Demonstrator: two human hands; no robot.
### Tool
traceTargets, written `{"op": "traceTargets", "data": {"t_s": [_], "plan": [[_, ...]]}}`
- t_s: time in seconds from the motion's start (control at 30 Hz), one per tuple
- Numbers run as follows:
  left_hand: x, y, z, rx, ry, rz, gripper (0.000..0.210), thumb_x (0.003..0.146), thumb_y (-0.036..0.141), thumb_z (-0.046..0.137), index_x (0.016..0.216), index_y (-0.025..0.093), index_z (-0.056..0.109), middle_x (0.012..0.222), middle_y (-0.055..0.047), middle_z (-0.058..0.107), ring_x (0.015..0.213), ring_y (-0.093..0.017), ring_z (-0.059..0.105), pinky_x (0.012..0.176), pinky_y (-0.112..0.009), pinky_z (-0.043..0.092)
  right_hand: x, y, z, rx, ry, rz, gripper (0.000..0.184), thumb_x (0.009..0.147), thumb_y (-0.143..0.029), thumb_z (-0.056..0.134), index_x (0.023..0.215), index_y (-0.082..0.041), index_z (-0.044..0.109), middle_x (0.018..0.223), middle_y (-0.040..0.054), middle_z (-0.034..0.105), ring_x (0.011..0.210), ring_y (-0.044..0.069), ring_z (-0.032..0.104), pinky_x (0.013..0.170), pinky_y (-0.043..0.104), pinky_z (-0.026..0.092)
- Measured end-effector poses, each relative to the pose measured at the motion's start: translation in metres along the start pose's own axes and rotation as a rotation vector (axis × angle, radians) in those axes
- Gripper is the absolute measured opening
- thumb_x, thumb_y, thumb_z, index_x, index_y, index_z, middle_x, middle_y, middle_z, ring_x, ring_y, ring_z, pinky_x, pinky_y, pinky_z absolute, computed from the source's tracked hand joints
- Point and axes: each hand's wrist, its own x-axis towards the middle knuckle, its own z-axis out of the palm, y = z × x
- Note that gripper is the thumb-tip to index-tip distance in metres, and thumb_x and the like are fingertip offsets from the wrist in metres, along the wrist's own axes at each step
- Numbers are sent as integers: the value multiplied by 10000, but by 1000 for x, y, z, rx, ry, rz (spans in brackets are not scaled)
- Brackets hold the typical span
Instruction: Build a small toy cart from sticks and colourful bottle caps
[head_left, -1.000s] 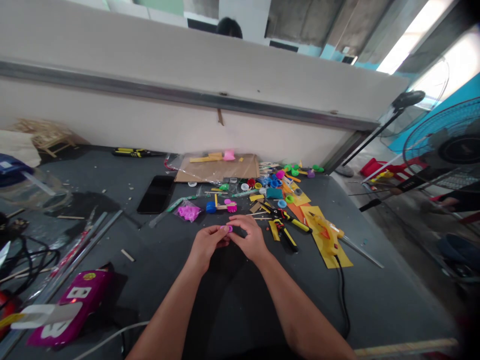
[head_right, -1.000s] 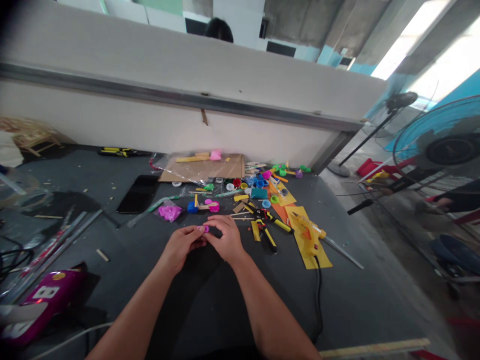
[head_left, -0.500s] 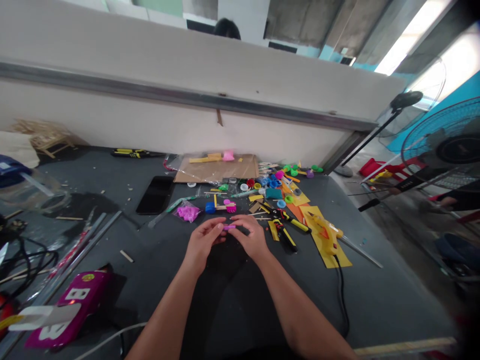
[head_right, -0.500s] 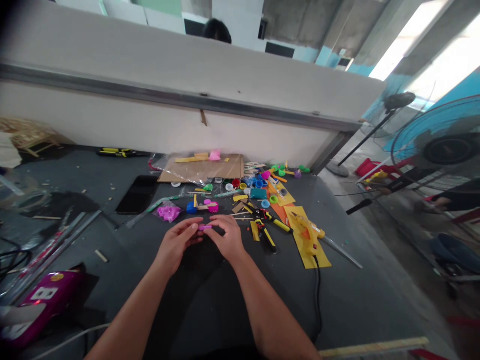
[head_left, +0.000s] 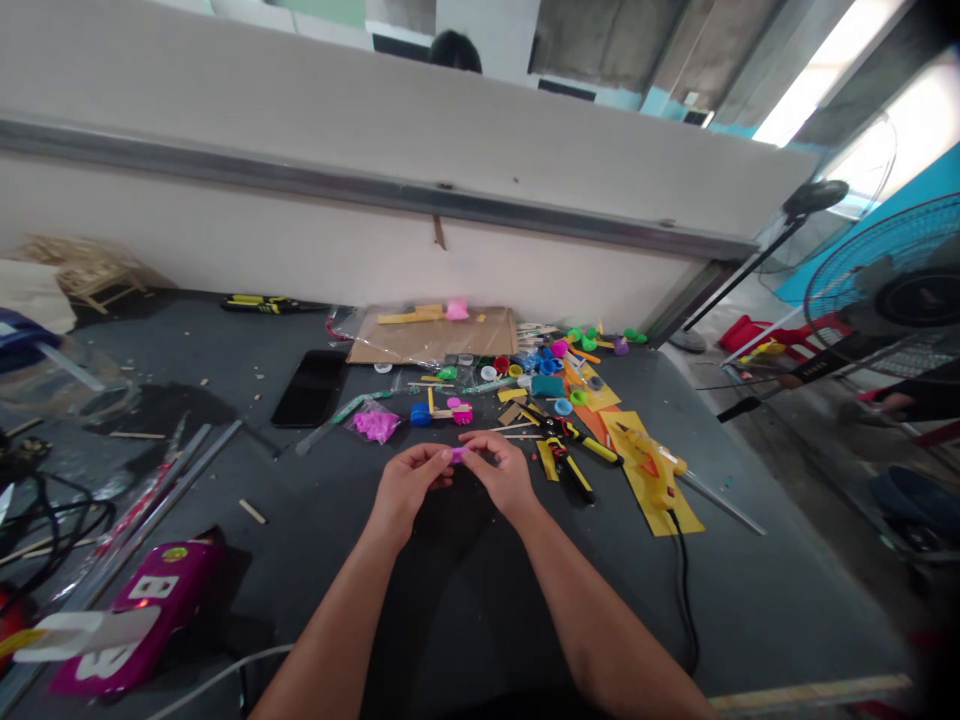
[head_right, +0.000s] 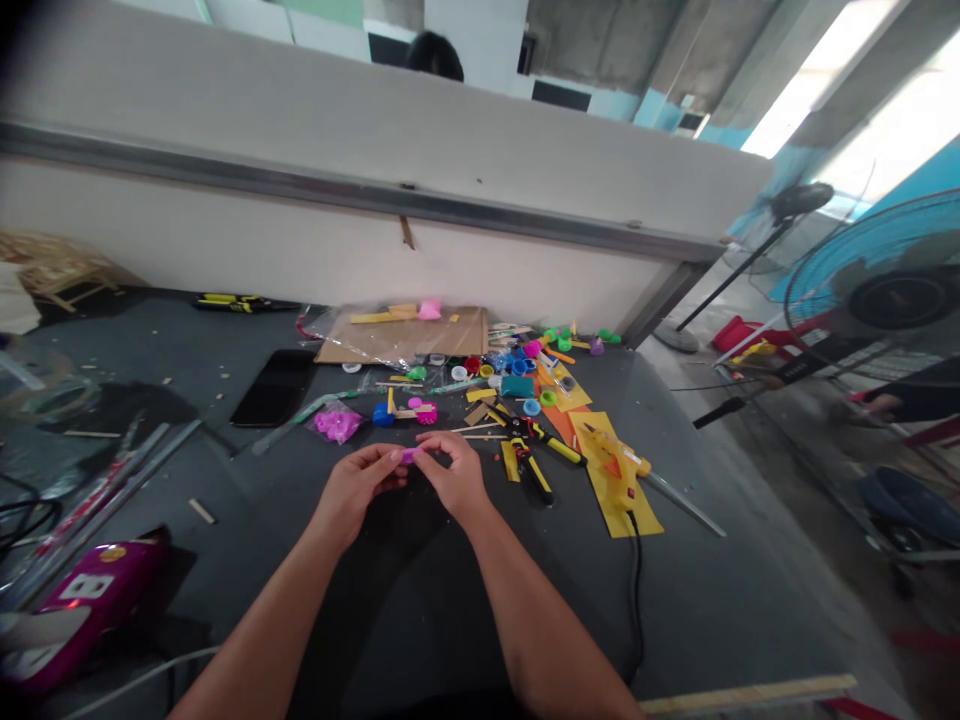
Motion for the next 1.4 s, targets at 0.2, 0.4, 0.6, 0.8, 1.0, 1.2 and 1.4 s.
{"op": "traceTargets", "data": {"t_s": [0.2,0.4,0.6,0.8,1.0,1.2,1.4], "plan": [[1,-2,0,41,8,8,249,602,350,740,713,135,681,660,-19,646,623,-113,582,640,-235,494,0,1,1,45,-28,40,112,784,-286,581,728,-204,632,950,50,673,905,195,611,786,314,472],[1,0,1,74,16,4,236,601,350,741,682,137,681,626,-10,641,594,-102,571,625,-227,485,0,6,2,89,-44,89,136,782,-314,580,716,-207,632,946,49,679,904,197,622,775,310,487],[0,0,2,84,21,-7,268,616,378,730,706,131,678,653,-23,646,612,-110,573,627,-237,488,1,8,3,104,-20,134,112,736,-308,631,720,-198,647,945,55,685,889,205,631,762,317,490],[1,-1,1,97,26,7,254,612,374,729,662,131,673,628,-21,637,588,-105,558,607,-226,478,1,9,5,181,-33,192,126,748,-309,610,705,-196,646,932,55,690,886,204,635,760,310,494],[1,-3,1,118,4,16,258,635,379,715,677,129,667,620,-7,620,589,-95,547,606,-214,475,2,8,5,203,-37,213,122,704,-308,655,686,-187,647,948,56,685,897,207,630,760,300,488],[2,-5,1,152,4,12,281,625,395,719,712,133,667,642,-6,628,609,-101,558,617,-219,482,2,6,5,191,-21,229,147,713,-326,642,689,-181,651,937,63,688,881,205,629,749,296,480],[3,-5,1,202,-7,30,277,620,395,717,695,132,670,599,3,609,579,-97,542,594,-214,470,1,7,5,157,-38,222,159,725,-336,624,691,-183,652,934,63,685,874,204,623,734,291,475]]}}
